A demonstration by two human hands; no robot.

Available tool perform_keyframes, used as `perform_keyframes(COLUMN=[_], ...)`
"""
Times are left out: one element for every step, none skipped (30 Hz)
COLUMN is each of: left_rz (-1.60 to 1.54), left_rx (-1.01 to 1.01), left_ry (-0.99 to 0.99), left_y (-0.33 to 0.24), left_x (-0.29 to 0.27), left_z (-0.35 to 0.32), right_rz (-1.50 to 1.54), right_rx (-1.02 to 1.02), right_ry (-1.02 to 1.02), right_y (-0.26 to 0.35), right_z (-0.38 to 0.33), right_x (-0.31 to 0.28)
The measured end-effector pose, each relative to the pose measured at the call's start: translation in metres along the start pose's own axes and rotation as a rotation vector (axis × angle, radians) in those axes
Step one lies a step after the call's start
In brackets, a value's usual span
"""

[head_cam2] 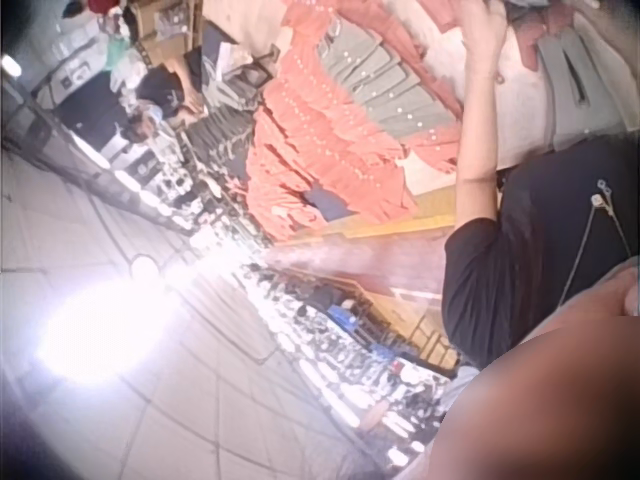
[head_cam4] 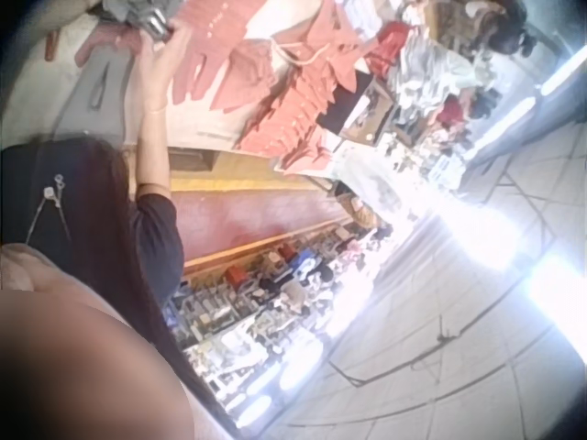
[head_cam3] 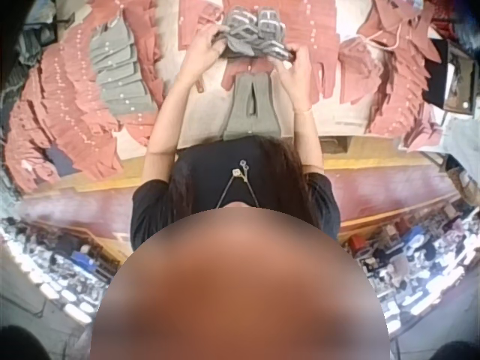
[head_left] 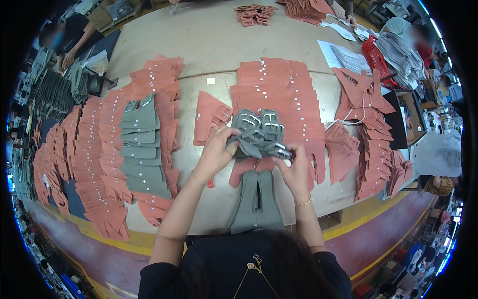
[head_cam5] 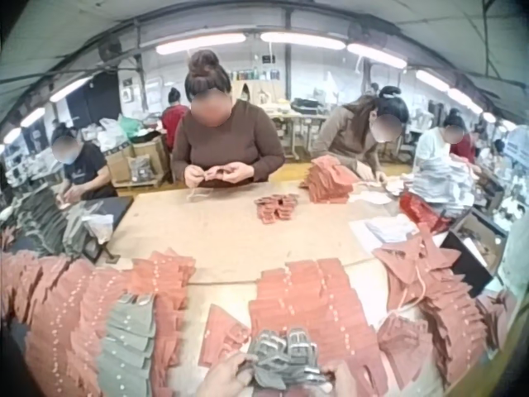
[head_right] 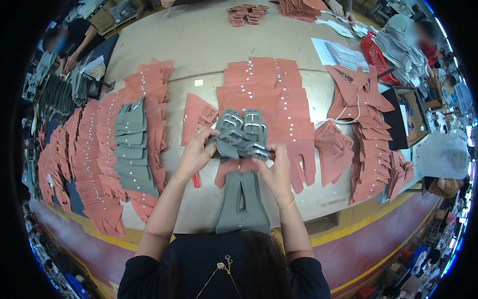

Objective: The person picks up green fabric belt pieces with metal buckles from a table and stacks them into neat piles. The person repeatedly lifts, aligns, and places the pieces, organizing them into separate stacks on the work surface.

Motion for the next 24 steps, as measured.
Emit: perform_keyframes(left_rz=[-0.004,-0.02,-0.033,-0.047,-0.065,-0.05,-0.04,-0.034,-0.059,-0.087,-0.118,-0.126,-0.136,-0.15,-0.133,-0.119,-0.109,-0.094,-0.084,-0.075,-0.079,-0.082,-0.078,-0.074], left_rx=[0.003,-0.006,-0.023,-0.007,-0.005,-0.009,-0.024,-0.057,-0.058,-0.079,-0.103,-0.123,-0.145,-0.145,-0.137,-0.108,-0.089,-0.065,-0.05,-0.035,-0.048,-0.058,-0.064,-0.12], left_ry=[-0.033,-0.032,-0.035,-0.059,-0.076,-0.08,-0.078,-0.073,-0.085,-0.092,-0.096,-0.103,-0.111,-0.134,-0.153,-0.185,-0.214,-0.239,-0.261,-0.281,-0.258,-0.235,-0.219,-0.177], left_y=[-0.001,0.0,0.001,0.0,0.001,0.003,0.005,0.01,0.013,0.017,0.022,0.027,0.031,0.035,0.037,0.037,0.038,0.038,0.037,0.037,0.038,0.038,0.038,0.04], left_x=[-0.004,-0.006,-0.006,-0.007,-0.008,-0.007,-0.006,-0.004,-0.003,-0.001,0.001,0.003,0.005,0.005,0.007,0.008,0.008,0.008,0.008,0.007,0.007,0.005,0.003,0.002], left_z=[0.003,0.006,0.01,0.015,0.016,0.016,0.016,0.016,0.015,0.015,0.014,0.014,0.014,0.015,0.017,0.019,0.021,0.025,0.03,0.035,0.042,0.05,0.059,0.066], right_rz=[-0.004,0.007,-0.044,-0.078,-0.097,-0.132,-0.155,-0.179,-0.17,-0.161,-0.143,-0.183,-0.215,-0.236,-0.318,-0.388,-0.459,-0.317,-0.177,-0.041,-0.027,-0.017,-0.002,-0.058], right_rx=[-0.001,0.004,-0.03,-0.057,-0.094,-0.089,-0.096,-0.103,-0.104,-0.104,-0.105,-0.131,-0.162,-0.215,-0.211,-0.226,-0.223,-0.164,-0.086,-0.01,0.009,0.023,0.021,0.007], right_ry=[-0.006,-0.012,-0.014,-0.017,-0.015,0.002,0.021,0.038,0.062,0.084,0.104,0.094,0.083,0.078,0.055,0.037,0.014,0.03,0.04,0.052,0.027,0.006,-0.01,-0.028], right_y=[0.003,0.006,0.013,0.019,0.026,0.03,0.033,0.036,0.038,0.038,0.038,0.039,0.041,0.043,0.042,0.041,0.04,0.033,0.025,0.017,0.014,0.012,0.012,0.013], right_z=[0.007,0.014,0.019,0.024,0.028,0.032,0.035,0.04,0.045,0.05,0.054,0.058,0.061,0.064,0.066,0.067,0.068,0.071,0.074,0.077,0.08,0.085,0.09,0.097], right_x=[-0.001,-0.003,-0.004,-0.004,-0.004,-0.004,-0.004,-0.003,-0.002,0.0,0.001,0.001,0.001,0.001,0.0,0.0,0.0,0.001,0.002,0.005,0.005,0.005,0.005,0.004])
Point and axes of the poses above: each hand's wrist, its own z-axis towards the middle knuckle, its own x-axis out of the palm, y = z × x, the point moved 7 cm from there along z, towards the middle knuckle, and after that the axes turned 9 degrees about y, right-handed, at the moved point
